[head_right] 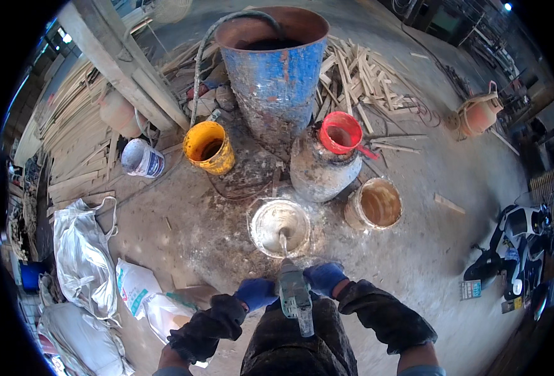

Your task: The person mixes a light-colored substance in a bucket using an electric mixer, adds more powder from a bag, and stirs the mixture again.

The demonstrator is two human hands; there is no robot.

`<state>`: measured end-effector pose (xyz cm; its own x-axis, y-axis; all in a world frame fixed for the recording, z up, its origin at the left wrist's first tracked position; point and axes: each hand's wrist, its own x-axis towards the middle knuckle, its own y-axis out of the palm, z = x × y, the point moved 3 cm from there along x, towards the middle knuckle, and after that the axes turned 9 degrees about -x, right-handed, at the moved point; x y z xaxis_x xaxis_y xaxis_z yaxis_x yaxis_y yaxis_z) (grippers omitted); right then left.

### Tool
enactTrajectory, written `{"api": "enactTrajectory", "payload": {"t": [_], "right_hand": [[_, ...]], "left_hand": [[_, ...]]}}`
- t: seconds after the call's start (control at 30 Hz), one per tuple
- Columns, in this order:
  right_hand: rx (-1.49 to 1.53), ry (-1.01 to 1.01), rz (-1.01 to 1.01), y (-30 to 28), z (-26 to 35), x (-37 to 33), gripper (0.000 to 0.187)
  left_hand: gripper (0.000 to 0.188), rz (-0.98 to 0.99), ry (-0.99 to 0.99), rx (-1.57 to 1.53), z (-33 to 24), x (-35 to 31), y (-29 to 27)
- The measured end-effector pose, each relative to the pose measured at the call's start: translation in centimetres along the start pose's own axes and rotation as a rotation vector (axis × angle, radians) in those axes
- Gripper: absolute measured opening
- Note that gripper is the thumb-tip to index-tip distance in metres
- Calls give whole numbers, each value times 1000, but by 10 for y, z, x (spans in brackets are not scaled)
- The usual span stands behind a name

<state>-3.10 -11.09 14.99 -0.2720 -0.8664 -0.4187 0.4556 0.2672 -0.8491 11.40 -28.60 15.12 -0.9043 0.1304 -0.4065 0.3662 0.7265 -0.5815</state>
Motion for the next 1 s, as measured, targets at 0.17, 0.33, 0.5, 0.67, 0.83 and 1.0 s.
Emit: {"api": "enactTrajectory", "payload": {"t": [0.17,0.33,0.5,0.67,0.83,1.0], "right_hand": [[65,8,-16,19,16,-6,22],[42,24,-16,24,26,-9,21],[47,1,-2,16,25,-11,26],[21,4,-32,19,21,-8,25],[65,13,-36,14,24,-2,24],[84,-1,-90,31,25,2,25]], "left_hand": [[31,34,-99,122,11,-15,22],[31,15,-144,107,8,-26,25],[42,-129,36,130,12,-28,30],[34,19,-98,156,0,-21,9],[31,25,-75,162,10,-20,5],[34,12,-78,194,9,-19,0]]}}
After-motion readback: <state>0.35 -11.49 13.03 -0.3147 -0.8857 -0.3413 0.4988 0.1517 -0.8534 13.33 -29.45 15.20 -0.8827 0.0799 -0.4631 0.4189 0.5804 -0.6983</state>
